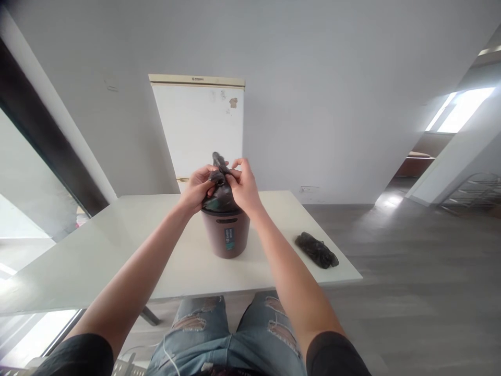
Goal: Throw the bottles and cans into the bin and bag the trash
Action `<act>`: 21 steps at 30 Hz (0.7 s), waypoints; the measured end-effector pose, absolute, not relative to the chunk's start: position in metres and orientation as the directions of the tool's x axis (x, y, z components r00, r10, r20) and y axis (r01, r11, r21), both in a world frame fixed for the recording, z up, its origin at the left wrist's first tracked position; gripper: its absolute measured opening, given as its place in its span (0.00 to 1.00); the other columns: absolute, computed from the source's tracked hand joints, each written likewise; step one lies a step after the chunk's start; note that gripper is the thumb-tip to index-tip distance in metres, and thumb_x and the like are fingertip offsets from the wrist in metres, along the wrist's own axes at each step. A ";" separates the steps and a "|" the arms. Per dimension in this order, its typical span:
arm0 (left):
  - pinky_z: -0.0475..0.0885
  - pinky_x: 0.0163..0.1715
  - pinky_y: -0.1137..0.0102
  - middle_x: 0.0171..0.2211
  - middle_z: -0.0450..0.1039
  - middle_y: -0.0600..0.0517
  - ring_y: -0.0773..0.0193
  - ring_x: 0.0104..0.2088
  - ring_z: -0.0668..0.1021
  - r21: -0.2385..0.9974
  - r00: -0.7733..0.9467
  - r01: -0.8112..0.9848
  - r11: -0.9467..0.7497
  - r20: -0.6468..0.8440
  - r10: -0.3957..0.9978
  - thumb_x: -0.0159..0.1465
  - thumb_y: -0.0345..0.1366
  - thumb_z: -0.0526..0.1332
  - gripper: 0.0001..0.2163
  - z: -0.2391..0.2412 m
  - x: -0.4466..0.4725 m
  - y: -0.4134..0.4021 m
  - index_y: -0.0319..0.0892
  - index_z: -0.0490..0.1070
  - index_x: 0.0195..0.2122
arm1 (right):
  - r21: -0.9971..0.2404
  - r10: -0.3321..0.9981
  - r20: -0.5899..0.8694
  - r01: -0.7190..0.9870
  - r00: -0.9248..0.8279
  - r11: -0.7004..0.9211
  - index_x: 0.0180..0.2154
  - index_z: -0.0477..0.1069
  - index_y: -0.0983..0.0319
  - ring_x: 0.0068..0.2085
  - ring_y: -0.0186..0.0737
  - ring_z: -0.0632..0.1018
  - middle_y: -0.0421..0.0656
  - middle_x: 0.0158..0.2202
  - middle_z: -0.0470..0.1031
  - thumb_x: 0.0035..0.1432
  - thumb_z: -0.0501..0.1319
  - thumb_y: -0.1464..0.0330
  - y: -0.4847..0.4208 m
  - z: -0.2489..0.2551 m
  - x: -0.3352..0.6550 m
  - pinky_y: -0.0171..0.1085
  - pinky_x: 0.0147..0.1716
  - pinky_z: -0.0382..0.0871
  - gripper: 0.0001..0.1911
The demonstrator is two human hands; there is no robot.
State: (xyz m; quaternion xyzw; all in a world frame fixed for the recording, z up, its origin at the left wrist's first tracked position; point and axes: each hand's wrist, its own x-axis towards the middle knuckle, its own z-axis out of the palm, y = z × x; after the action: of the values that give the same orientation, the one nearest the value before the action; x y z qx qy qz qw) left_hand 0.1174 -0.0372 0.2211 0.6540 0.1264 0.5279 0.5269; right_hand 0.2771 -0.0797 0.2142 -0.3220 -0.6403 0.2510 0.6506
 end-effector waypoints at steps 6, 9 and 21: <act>0.51 0.14 0.77 0.24 0.72 0.57 0.78 0.15 0.61 0.818 0.353 -0.399 -0.415 0.554 0.753 0.56 0.46 0.78 0.16 0.222 0.121 -0.035 0.42 0.77 0.35 | -0.682 0.720 0.689 0.264 -0.080 0.682 0.41 0.60 0.53 0.43 0.43 0.81 0.40 0.44 0.81 0.66 0.60 0.65 -0.086 0.225 0.277 0.45 0.49 0.75 0.08; 0.53 0.15 0.76 0.20 0.70 0.57 0.76 0.15 0.62 0.806 0.227 -0.374 -0.458 0.559 0.798 0.58 0.46 0.76 0.15 0.218 0.123 -0.034 0.42 0.79 0.35 | -0.647 0.720 0.688 0.372 -0.093 0.666 0.43 0.63 0.53 0.40 0.44 0.81 0.39 0.38 0.81 0.64 0.61 0.67 -0.091 0.227 0.274 0.46 0.48 0.75 0.08; 0.73 0.37 0.70 0.31 0.81 0.54 0.65 0.30 0.79 0.475 0.009 0.410 -0.779 0.852 0.524 0.68 0.30 0.60 0.09 0.214 0.123 -0.058 0.46 0.81 0.40 | -0.299 0.412 0.911 0.704 0.009 0.644 0.37 0.72 0.59 0.35 0.36 0.72 0.46 0.45 0.65 0.65 0.52 0.79 -0.090 0.205 0.266 0.38 0.37 0.71 0.14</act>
State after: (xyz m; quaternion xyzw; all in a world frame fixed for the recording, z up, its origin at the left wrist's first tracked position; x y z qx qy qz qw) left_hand 0.1227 -0.0584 0.2142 0.7087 0.3294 0.6221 0.0460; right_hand 0.2662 -0.0903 0.2050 -0.4031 -0.6926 -0.1249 0.5850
